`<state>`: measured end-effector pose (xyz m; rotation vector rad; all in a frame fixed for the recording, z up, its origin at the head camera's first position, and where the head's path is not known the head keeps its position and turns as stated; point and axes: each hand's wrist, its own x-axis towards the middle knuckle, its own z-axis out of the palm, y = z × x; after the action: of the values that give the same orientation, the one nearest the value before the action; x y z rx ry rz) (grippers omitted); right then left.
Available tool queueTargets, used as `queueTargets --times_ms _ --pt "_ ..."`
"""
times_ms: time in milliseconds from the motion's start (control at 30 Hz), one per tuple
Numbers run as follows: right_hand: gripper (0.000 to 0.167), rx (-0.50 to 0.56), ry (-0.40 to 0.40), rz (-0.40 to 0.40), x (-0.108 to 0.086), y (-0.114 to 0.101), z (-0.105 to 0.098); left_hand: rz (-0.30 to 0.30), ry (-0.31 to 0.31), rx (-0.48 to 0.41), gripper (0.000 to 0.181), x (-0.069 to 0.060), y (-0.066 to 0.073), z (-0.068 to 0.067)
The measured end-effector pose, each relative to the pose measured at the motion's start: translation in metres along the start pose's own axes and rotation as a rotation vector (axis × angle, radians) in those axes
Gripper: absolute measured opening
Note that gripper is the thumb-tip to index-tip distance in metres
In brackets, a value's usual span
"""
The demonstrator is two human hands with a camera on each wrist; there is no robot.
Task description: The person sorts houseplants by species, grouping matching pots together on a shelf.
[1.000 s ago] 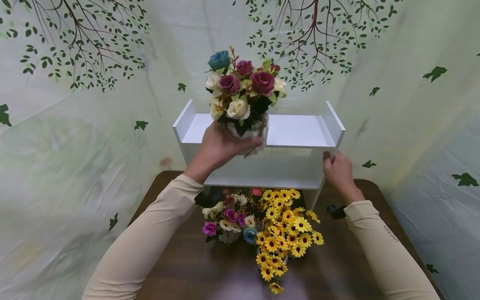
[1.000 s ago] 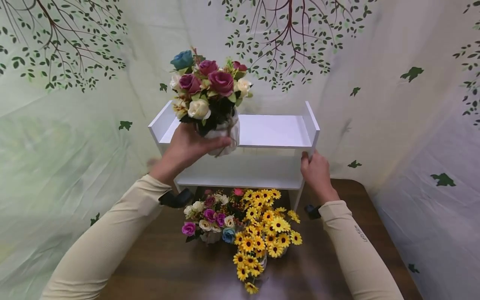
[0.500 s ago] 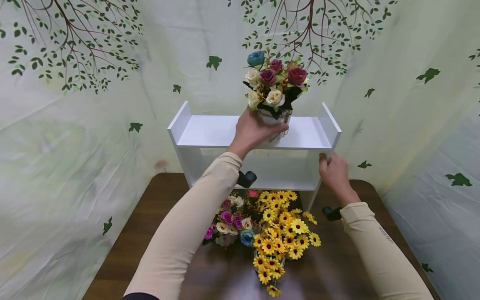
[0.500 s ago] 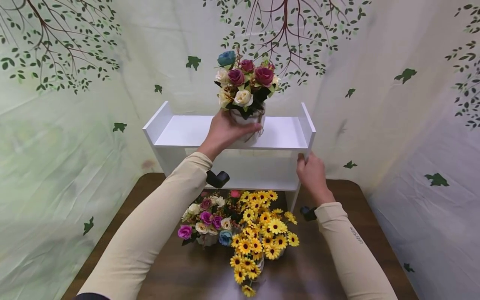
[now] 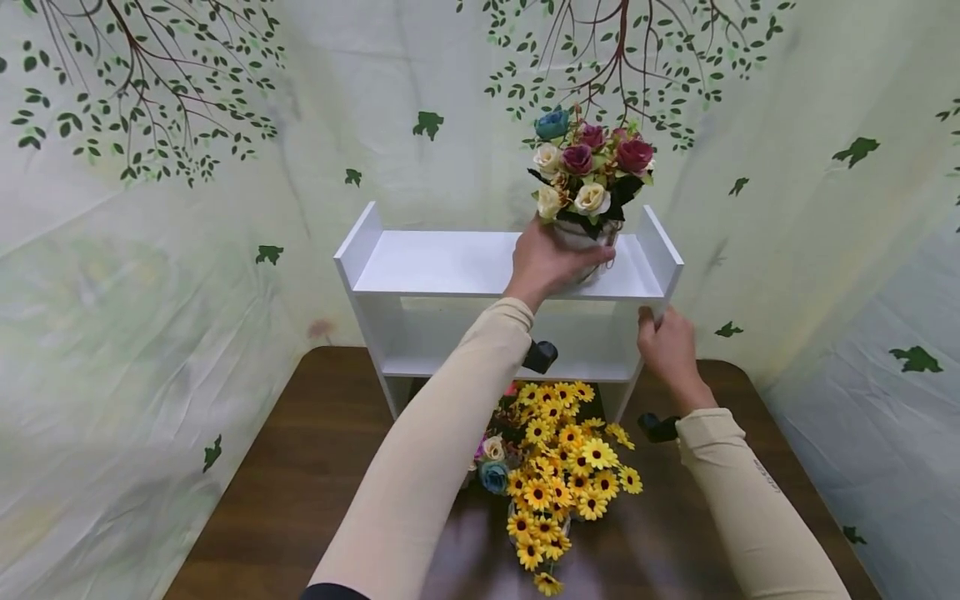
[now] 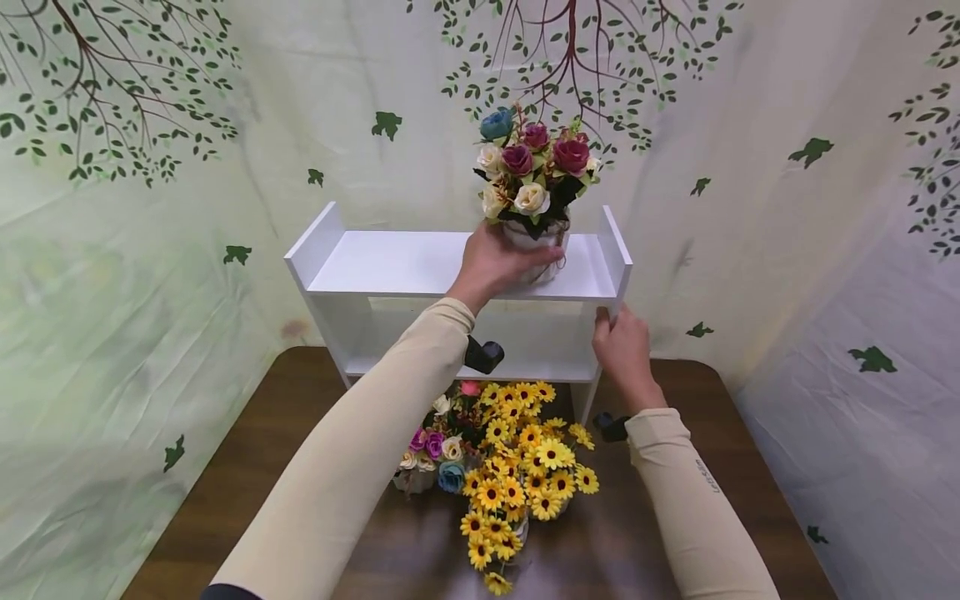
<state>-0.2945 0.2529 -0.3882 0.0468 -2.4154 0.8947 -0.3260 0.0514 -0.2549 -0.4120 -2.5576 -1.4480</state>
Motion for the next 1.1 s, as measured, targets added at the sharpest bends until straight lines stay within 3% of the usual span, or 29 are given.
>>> queueTargets --times_ms 267,533,833,1100 --pt "0.027 0.005 -0.009 0.005 -0.002 0.001 0.004 0.039 0.036 0.003 0.099 0.004 0.003 0.018" --pt "0.027 0.008 -0.012 0.008 -0.002 0.000 0.001 0.021 0.047 0.026 0.104 0.008 0.010 0.031" --pt "0.025 0.018 -0.009 -0.005 -0.001 -0.003 0.002 0.028 0.047 -0.007 0.099 0.012 0.006 0.041" --pt "0.028 0.008 -0.027 0.011 -0.001 0.000 0.000 0.022 -0.006 -0.068 0.101 0.014 0.004 0.046"
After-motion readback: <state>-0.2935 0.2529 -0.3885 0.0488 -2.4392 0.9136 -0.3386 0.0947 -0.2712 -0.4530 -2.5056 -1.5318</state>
